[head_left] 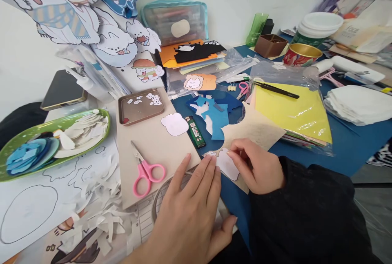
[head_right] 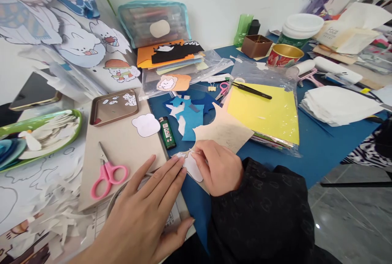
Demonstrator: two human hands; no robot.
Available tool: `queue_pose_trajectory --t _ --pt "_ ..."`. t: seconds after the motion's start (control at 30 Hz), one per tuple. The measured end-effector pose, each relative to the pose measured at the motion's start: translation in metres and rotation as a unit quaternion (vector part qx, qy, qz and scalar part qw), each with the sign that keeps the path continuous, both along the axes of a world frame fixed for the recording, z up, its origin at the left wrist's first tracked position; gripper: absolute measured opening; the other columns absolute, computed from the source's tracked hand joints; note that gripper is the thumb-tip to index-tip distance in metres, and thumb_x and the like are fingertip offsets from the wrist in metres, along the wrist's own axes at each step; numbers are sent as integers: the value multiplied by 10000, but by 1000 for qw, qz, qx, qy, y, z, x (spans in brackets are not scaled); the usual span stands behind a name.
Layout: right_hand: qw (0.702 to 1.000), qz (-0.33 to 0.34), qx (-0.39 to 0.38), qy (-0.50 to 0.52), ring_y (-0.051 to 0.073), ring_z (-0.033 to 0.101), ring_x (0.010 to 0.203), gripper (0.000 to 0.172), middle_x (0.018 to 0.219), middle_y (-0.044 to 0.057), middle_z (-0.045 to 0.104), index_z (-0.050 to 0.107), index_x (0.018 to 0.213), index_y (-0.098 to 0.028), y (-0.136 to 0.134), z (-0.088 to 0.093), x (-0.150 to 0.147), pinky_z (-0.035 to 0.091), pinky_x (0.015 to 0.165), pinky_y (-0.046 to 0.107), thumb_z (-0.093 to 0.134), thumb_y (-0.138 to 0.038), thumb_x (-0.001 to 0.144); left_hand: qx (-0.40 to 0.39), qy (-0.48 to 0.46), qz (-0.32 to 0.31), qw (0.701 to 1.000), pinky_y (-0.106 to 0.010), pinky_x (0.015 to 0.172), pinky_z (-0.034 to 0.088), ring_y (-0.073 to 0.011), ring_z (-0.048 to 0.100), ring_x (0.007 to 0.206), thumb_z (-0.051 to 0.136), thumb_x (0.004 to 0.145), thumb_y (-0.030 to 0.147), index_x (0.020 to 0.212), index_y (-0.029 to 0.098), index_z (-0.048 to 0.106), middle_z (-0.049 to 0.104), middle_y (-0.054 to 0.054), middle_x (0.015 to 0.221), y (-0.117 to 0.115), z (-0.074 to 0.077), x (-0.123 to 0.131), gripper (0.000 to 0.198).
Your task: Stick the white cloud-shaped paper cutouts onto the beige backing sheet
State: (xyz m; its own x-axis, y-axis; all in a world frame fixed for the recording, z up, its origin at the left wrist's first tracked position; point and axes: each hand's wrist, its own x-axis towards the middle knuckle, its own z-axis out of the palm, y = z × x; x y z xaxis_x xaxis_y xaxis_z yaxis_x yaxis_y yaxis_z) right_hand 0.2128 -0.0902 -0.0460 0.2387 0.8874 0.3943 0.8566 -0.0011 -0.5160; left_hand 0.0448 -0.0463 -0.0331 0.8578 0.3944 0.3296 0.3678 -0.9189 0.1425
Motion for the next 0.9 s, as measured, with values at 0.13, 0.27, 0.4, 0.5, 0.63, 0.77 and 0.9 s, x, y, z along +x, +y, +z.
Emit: queue_pose_trajectory --t 0.13,0.27,0.4,0.5,0.63,0.77,0.9 --pt "998 -29 -55 20 129 534 532 203 627 -35 579 514 1043 -196 0 4 -1 352 501 234 494 -248 848 6 5 -10 1000 -433 1121 179 -246 424 1266 478 835 440 1204 67 564 570 -132 1269 1 -1 -2 532" --pt "988 20 -69 138 118 547 574 190 664 -35 575 531 1025 -216 4 12 1 387 541 226 477 -233 843 6 23 -13 1000 -430 1122 165 -229 411 1276 430 861 467 1222 76 548 553 -127 1291 1 -3 -4 545" --pt "962 27 -95 253 113 537 544 136 629 -35 564 563 934 -212 8 16 1 402 533 223 496 -267 830 11 32 -11 999 -441 1121 151 -233 401 1282 402 871 476 1216 68 549 540 -136 1302 0 -3 -4 554" --pt "958 18 -105 268 122 540 531 139 600 -38 575 570 915 -213 10 18 0 407 535 233 506 -289 817 17 32 -9 999 -446 1124 135 -236 389 1291 400 872 472 1220 66 544 546 -137 1296 0 -3 -4 555" --pt "978 -21 -118 173 128 536 517 155 594 -40 595 578 920 -215 9 16 2 370 530 245 512 -287 801 17 26 -10 999 -458 1119 142 -241 397 1284 403 869 467 1225 71 541 551 -142 1289 0 -3 -4 550" --pt "988 -76 -118 71 130 515 479 185 596 -30 614 597 910 -208 4 9 6 343 507 248 523 -329 791 12 26 -11 1000 -464 1111 161 -240 397 1285 417 864 467 1230 102 540 547 -131 1298 0 -2 -4 531" --pt "990 -97 -99 -3 123 488 453 187 532 -27 575 592 737 -206 1 4 9 315 489 244 505 -358 800 8 33 -6 999 -460 1113 160 -229 377 1301 421 865 473 1224 141 550 538 -115 1311 -1 -1 -3 505"
